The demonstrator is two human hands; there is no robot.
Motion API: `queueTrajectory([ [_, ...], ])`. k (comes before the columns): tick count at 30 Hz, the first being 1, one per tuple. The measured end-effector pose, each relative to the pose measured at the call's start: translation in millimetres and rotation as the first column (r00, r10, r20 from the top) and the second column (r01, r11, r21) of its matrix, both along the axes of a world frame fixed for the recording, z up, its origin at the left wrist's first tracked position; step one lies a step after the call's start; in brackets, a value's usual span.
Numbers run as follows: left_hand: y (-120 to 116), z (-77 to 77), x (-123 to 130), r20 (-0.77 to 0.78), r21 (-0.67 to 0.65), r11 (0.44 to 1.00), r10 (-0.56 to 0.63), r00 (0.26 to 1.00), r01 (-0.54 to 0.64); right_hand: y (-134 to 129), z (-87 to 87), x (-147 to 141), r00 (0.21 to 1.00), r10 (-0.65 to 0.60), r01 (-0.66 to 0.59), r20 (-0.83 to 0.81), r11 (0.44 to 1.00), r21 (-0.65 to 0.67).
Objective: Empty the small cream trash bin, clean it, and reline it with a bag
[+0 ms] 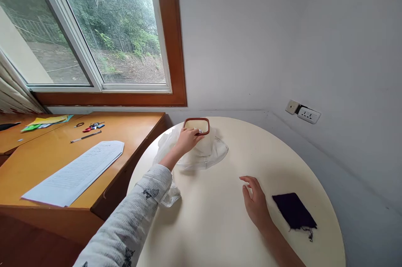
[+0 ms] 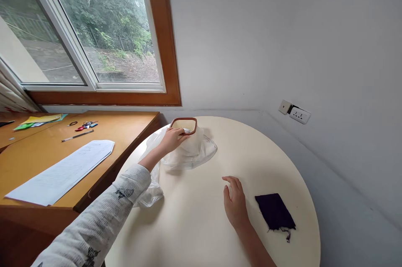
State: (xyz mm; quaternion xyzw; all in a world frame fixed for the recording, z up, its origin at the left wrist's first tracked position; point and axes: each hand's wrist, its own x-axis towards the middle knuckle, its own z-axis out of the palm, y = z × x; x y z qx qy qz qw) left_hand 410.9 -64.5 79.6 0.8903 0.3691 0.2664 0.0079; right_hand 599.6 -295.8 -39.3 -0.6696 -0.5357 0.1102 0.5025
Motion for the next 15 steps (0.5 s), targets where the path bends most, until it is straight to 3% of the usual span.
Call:
queueTrajectory([
  [4,-7.8,6.3,-1.3,0.034,0.014,1.0,-0.009,0.999,0.009,-5.3,4.0,-1.7,0.996,0.009,-0.01,0.09,1.0,0.002],
  [8,-30.9,8.0,-8.0,0.169,0.07,0.998,-0.012,0.986,0.0,-20.9,6.9,1.4,0.972,0.008,-0.002,0.235,1.0,-0.026],
  [12,-69.3,-6.6,-22.0,0.215,0.031,0.996,-0.084,0.973,0.079,-44.9,0.1,20.8,0.893,-0.093,0.113,0.441,0.993,-0.02],
  [15,-104.3,-26.4,-32.6,0.183,-0.084,0.984,-0.139,0.973,0.157,-65.2,-9.1,42.5,0.806,-0.181,0.256,0.564,0.965,-0.057],
])
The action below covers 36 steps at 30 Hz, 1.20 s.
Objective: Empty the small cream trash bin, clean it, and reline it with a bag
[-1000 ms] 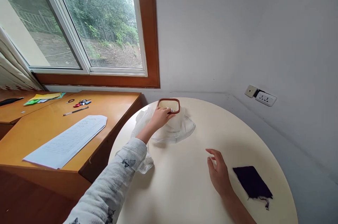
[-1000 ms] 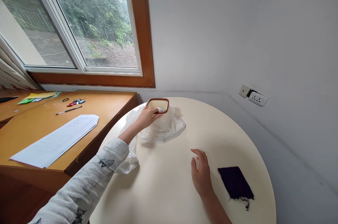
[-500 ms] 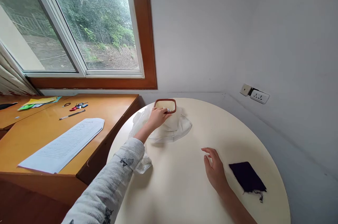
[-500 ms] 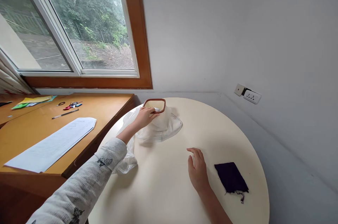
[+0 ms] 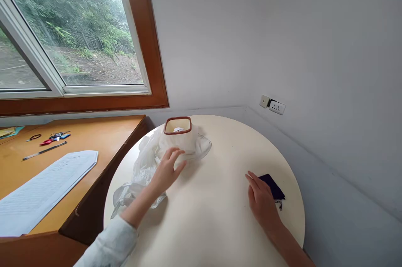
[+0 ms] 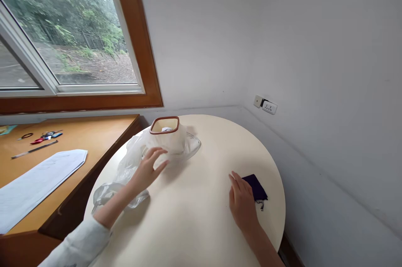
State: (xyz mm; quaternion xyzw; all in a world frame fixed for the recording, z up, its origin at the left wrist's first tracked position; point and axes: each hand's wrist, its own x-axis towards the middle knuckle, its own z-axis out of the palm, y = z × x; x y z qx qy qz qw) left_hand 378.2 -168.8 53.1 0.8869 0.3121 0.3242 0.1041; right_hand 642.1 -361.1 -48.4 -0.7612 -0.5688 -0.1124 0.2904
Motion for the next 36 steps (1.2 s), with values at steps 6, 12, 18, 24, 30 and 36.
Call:
queueTrajectory([
  [6,-56.5,-32.3,-4.1,-0.052,-0.248,0.963,-0.12,0.991,0.104,-27.6,-11.4,31.1,0.977,-0.204,0.211,0.053,0.927,-0.311],
  [12,-66.6,-53.2,0.8,0.157,-0.341,0.94,0.043,0.987,0.013,-26.9,-10.0,30.4,0.982,-0.187,0.177,0.03,0.845,-0.505],
  [18,-68.1,-59.2,-1.1,0.188,-0.386,0.922,0.113,0.976,-0.032,-11.3,-6.3,5.3,1.0,0.004,0.009,0.025,0.878,-0.479],
  [24,-72.2,-59.3,-0.9,0.206,-0.416,0.907,0.157,0.966,-0.059,18.0,1.8,-45.5,0.95,0.311,-0.288,-0.008,0.87,-0.399],
  [30,-69.1,-56.2,-3.4,0.252,-0.402,0.908,0.232,0.939,-0.117,55.6,13.4,-100.7,0.856,0.513,-0.498,-0.063,0.787,-0.363],
  [36,-65.9,-57.8,-3.8,0.305,-0.428,0.893,0.291,0.907,-0.143,89.6,18.8,-125.8,0.779,0.618,-0.609,-0.106,0.706,-0.362],
])
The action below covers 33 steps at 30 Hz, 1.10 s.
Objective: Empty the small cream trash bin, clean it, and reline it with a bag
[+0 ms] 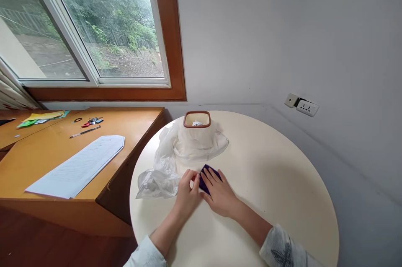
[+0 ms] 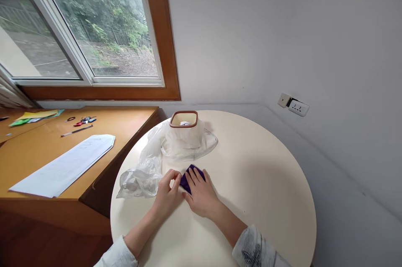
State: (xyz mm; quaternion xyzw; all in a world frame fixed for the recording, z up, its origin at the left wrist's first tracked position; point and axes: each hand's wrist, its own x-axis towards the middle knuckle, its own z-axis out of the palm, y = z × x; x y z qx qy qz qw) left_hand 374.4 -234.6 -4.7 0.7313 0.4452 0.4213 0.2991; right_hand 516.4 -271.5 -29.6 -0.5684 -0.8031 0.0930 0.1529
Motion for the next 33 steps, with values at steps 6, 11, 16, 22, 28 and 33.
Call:
queueTrajectory([
  [6,5.4,-4.6,0.0,0.013,-0.051,0.998,-0.03,0.999,0.03,24.0,3.8,-0.8,0.99,0.14,-0.141,-0.009,0.99,-0.033],
  [11,10.1,-5.8,0.7,0.004,-0.017,1.0,-0.024,1.0,0.024,38.9,12.8,-2.0,0.973,0.23,-0.231,-0.027,0.973,-0.022],
  [16,14.3,-14.4,0.6,-0.044,0.008,1.0,-0.002,0.999,0.002,40.2,16.7,-1.0,0.958,0.253,-0.25,-0.133,0.968,0.038],
  [22,18.0,-23.0,0.0,-0.221,0.055,0.998,-0.017,0.975,0.03,39.0,2.7,12.7,0.786,-0.026,0.13,-0.618,0.984,0.124],
  [28,18.1,-20.0,10.2,-0.571,0.231,0.951,-0.04,0.82,0.207,30.8,-8.8,40.0,0.635,-0.224,0.376,-0.739,0.926,0.043],
  [33,16.8,-31.5,13.1,-0.693,0.238,0.94,-0.012,0.721,0.245,18.9,-8.1,48.5,0.625,-0.255,0.392,-0.738,0.92,0.014],
])
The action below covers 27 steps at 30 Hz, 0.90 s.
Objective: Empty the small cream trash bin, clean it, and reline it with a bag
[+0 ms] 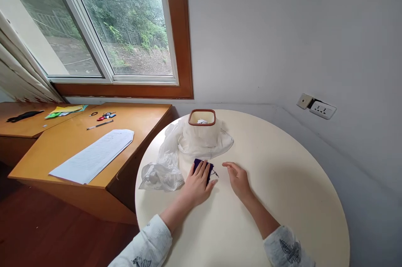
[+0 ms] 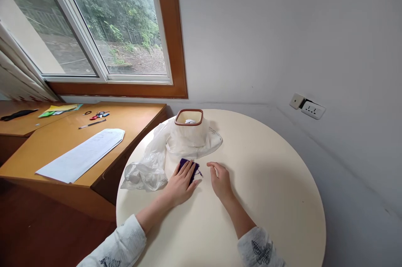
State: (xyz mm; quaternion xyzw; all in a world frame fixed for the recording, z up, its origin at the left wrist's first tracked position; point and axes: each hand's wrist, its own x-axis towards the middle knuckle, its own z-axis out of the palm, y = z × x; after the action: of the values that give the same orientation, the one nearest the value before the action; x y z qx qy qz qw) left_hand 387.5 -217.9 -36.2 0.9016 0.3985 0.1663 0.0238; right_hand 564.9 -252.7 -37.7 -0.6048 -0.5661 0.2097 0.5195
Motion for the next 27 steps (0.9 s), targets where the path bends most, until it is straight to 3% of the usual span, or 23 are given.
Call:
queueTrajectory([
  [16,15.2,-12.6,12.0,-0.008,0.005,0.989,0.148,0.989,-0.148,2.5,-1.3,-3.0,0.992,0.056,-0.062,0.116,0.997,0.05],
  [27,16.0,-11.3,15.0,-0.077,0.038,0.978,0.207,0.975,-0.205,4.9,-10.2,-2.9,0.995,0.1,-0.1,-0.025,0.995,0.0],
])
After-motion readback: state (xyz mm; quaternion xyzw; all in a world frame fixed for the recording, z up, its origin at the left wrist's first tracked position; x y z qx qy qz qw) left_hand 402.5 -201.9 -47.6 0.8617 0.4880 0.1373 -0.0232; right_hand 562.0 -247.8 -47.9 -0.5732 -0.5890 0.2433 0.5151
